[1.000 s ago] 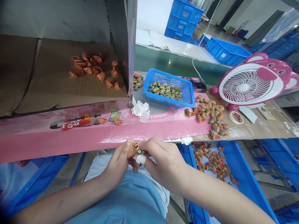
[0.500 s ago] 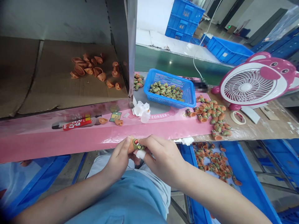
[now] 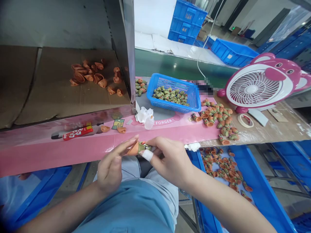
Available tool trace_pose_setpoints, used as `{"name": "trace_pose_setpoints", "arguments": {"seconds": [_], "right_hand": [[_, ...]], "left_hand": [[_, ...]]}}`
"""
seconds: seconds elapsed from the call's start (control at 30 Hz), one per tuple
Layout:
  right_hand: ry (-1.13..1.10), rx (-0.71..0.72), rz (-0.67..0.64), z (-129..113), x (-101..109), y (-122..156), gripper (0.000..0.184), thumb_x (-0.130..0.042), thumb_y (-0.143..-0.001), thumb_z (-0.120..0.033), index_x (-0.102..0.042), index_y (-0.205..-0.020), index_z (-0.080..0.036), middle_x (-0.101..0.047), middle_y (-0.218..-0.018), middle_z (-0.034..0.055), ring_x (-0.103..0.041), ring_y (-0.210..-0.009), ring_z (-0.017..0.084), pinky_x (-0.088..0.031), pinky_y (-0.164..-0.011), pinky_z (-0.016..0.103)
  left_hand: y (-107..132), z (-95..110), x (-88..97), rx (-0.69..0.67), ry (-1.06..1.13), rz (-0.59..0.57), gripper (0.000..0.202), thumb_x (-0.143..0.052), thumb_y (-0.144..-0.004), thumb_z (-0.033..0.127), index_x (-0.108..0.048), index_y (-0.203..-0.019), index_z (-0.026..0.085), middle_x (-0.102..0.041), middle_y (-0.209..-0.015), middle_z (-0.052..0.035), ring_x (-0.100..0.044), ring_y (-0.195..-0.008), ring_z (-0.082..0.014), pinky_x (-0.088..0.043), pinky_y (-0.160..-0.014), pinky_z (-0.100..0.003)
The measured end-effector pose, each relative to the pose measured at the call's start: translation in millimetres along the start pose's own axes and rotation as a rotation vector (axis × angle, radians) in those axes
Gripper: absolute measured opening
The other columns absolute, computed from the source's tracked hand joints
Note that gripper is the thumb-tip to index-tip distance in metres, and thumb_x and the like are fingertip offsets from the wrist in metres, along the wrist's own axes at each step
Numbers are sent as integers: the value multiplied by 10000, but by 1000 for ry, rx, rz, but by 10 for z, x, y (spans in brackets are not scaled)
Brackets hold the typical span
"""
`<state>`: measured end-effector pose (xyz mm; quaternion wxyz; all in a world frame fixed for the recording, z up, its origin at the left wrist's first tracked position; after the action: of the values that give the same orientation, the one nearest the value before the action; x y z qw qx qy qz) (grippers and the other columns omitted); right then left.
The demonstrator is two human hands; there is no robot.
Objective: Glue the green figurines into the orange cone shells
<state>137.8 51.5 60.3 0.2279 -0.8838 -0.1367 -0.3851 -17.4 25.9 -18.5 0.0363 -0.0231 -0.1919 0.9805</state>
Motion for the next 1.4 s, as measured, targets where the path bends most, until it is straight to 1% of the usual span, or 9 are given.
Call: {"name": "trace_pose_setpoints", "arguments": {"seconds": [0.13, 0.27, 0.4, 0.57, 0.73, 0.83, 0.97, 1.17, 1.4], "right_hand": [[-182, -170, -69, 61, -42, -7, 107, -535, -769, -244, -561, -785, -141, -609, -618, 9, -565, -513, 78, -461, -495, 168], [-243, -251, -110, 111, -91, -7, 152, -526, -772, -288, -515, -699, -155, -560, -538, -15, -518, -447, 70, -411, -433, 165], [-163, -180, -100, 143, -91, -16, 204, -529, -775, -314, -511, -649, -154, -525, -504, -26, -469, -431, 56, -367, -416, 157], [-110, -29, -63, 184, -112, 8, 147, -555, -763, -288, -538, -749, -143, -563, -596, -12, -477, -485, 50, -398, -461, 147], [-164, 11, -77, 204, -131, 37, 228, -563, -759, -240, -528, -962, -142, -586, -680, -5, -520, -544, 52, -450, -517, 144], [-172, 12, -83, 188, -107, 32, 144, -574, -744, -205, -556, -875, -148, -612, -701, 4, -523, -555, 55, -451, -524, 151], [-272, -111, -90, 184, -103, 28, 100, -578, -737, -226, -545, -785, -144, -586, -627, -5, -489, -494, 54, -424, -459, 158], [-454, -278, -110, 180, -182, 94, 185, -618, -715, -300, -529, -754, -143, -557, -593, -14, -477, -450, 51, -411, -418, 163], [-485, -313, -71, 165, -223, 184, 183, -635, -702, -287, -524, -748, -148, -512, -553, -41, -450, -437, 40, -370, -396, 145]], "left_hand": [[21, 34, 2, -39, -170, 27, 364, -449, -828, 187, -512, -1183, 238, -570, -1206, -30, -525, -1084, -167, -390, -958, -287], [-45, 109, -21, 186, -133, 87, 274, -482, -822, 201, -599, -1066, 242, -658, -1062, -5, -592, -967, -150, -446, -881, -249], [-128, 153, -42, 444, 89, 85, 177, -513, -807, 262, -666, -879, 207, -701, -868, -4, -628, -789, -141, -508, -738, -229], [-186, 93, -45, 655, 411, 105, 231, -542, -782, 331, -648, -906, 168, -696, -752, -19, -628, -694, -155, -542, -608, -260], [-218, 91, -28, 703, 459, 65, 218, -545, -779, 323, -654, -847, 148, -687, -713, -21, -629, -664, -140, -536, -586, -236], [-201, 103, -33, 725, 463, 27, 245, -565, -766, 304, -626, -954, 160, -683, -732, -19, -635, -645, -135, -539, -574, -238], [-155, 100, -52, 729, 486, -14, 375, -611, -732, 277, -556, -1087, 169, -686, -827, -49, -650, -682, -155, -539, -537, -228], [-140, 131, -76, 781, 512, 6, 371, -636, -706, 267, -567, -1050, 146, -695, -829, -64, -655, -655, -154, -533, -510, -211], [-114, 165, -94, 835, 515, 26, 386, -652, -686, 276, -565, -1033, 132, -699, -837, -66, -660, -656, -160, -539, -529, -221]]}}
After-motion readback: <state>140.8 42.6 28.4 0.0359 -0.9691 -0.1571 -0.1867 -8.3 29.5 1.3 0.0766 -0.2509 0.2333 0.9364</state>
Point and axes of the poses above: each hand's wrist, its own y-axis away from the middle knuckle, its own x-axis out of the back of the hand, z = x × y, the point moved 2 cm from there along -y, towards the middle knuckle
